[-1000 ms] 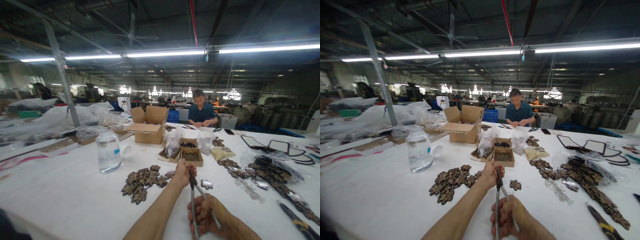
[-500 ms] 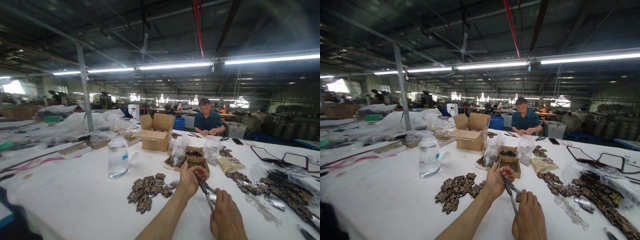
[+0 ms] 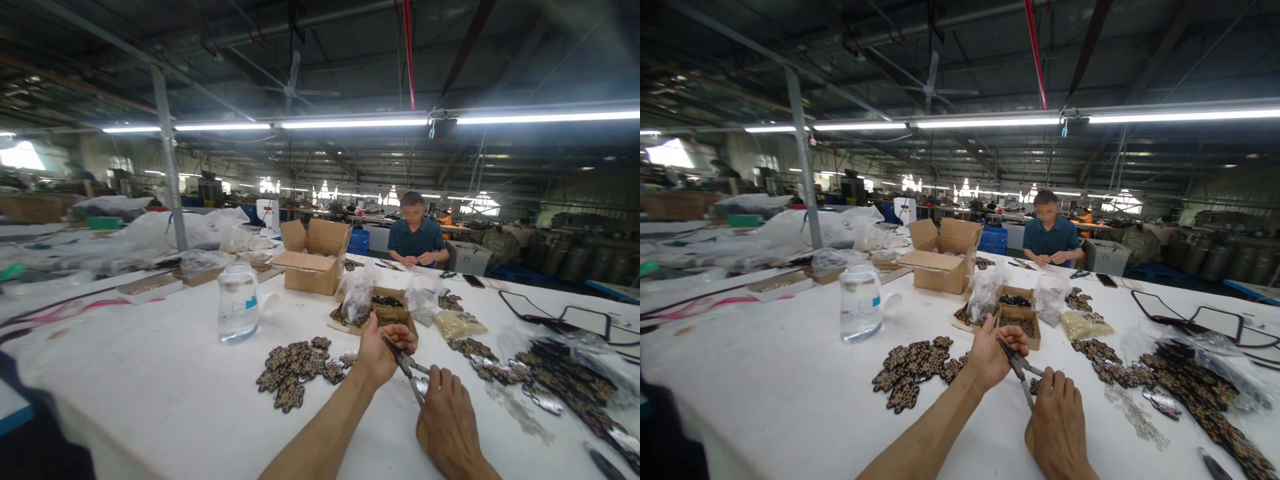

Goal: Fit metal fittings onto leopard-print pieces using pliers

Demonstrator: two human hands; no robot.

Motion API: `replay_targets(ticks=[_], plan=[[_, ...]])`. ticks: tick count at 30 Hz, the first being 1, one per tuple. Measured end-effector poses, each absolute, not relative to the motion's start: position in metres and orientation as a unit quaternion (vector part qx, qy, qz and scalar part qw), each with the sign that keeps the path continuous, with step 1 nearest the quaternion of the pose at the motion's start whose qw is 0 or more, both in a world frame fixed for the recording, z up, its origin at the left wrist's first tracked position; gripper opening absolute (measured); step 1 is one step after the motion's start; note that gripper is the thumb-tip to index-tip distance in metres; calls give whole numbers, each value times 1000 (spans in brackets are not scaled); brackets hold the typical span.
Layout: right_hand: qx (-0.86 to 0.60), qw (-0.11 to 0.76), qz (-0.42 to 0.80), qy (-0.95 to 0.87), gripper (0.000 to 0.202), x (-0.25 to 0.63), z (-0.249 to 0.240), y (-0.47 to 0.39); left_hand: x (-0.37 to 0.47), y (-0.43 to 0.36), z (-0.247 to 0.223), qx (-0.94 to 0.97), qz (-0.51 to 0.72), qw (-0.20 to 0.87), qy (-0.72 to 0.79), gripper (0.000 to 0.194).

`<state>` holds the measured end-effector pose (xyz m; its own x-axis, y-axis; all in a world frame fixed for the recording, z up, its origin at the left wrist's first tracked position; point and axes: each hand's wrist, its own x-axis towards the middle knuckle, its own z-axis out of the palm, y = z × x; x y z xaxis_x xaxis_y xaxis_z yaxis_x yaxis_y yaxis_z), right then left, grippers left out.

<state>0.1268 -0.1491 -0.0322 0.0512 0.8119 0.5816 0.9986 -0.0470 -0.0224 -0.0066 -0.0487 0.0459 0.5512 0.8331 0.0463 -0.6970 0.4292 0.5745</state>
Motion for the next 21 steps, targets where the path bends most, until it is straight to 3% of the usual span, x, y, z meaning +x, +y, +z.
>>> replay_targets(ticks=[9, 17, 21], plan=[[-699, 202, -217, -651, 57, 127, -28, -153, -5, -45, 41, 267, 469, 830, 142, 61], [-718, 204, -214, -630, 65, 137, -18, -150, -6, -35, 20, 238, 557, 755, 251, 13], [-726, 207, -218, -619, 65, 140, -14, -150, -10, -31, 12, 276, 556, 744, 245, 16]])
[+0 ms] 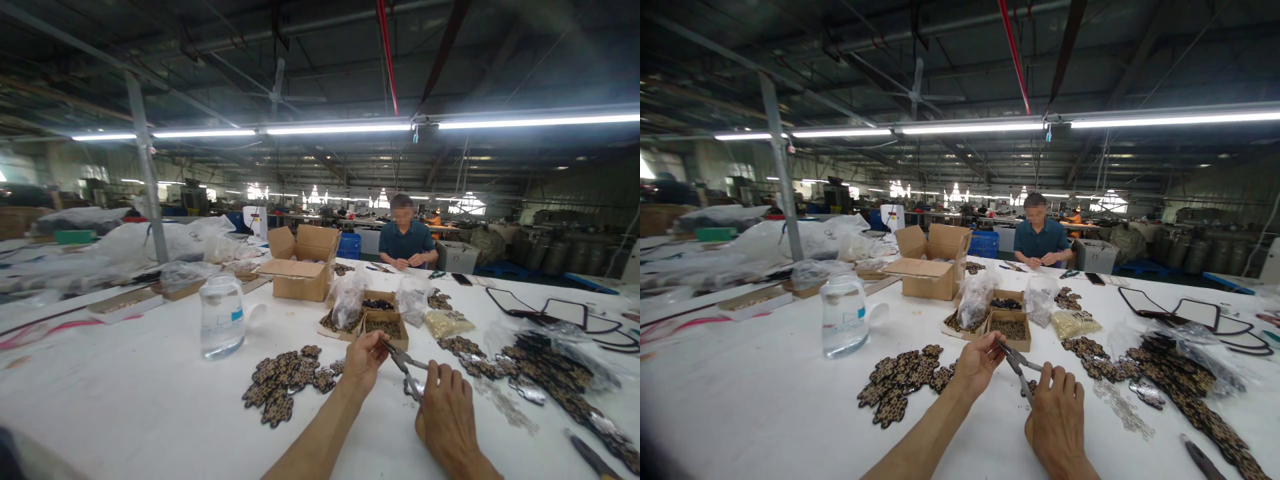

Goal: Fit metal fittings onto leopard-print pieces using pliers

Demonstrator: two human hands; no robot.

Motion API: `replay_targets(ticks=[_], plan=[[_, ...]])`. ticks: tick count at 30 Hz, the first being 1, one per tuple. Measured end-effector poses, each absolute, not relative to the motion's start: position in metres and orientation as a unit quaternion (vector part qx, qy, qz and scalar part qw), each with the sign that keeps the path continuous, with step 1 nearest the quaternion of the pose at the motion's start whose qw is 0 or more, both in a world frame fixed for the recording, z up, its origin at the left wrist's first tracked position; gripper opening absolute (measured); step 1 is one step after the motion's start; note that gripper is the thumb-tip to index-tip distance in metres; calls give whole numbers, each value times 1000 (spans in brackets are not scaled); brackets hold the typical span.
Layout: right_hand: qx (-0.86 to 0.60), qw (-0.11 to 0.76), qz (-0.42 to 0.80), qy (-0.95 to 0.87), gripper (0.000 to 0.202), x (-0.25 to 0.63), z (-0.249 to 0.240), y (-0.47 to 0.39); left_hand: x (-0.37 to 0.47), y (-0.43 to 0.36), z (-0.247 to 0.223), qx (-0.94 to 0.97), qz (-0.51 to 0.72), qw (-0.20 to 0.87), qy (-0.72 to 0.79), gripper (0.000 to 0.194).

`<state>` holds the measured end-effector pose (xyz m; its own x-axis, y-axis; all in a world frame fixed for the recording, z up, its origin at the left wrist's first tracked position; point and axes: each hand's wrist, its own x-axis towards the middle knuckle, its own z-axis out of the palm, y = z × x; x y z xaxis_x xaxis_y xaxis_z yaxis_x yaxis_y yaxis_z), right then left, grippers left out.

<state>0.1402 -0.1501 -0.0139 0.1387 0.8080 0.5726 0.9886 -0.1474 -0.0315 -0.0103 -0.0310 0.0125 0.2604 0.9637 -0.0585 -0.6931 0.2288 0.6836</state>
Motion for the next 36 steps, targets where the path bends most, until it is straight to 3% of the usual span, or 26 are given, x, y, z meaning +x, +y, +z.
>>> replay_targets(ticks=[16, 18, 24, 31, 36], plan=[[-728, 218, -224, -610, 65, 143, -8, -153, -9, -25, 7, 295, 593, 711, 236, 19], [-731, 209, -210, -616, 64, 141, -9, -153, -8, -26, 10, 276, 591, 718, 243, 17], [-721, 150, -134, -663, 51, 132, -16, -159, -4, -28, 12, 238, 582, 729, 270, 35], [-709, 118, -103, -688, 63, 130, -19, -166, 6, -21, -16, 182, 595, 701, 348, 41], [-716, 112, -102, -682, 60, 130, -21, -164, 8, -16, -22, 145, 579, 732, 330, 33]])
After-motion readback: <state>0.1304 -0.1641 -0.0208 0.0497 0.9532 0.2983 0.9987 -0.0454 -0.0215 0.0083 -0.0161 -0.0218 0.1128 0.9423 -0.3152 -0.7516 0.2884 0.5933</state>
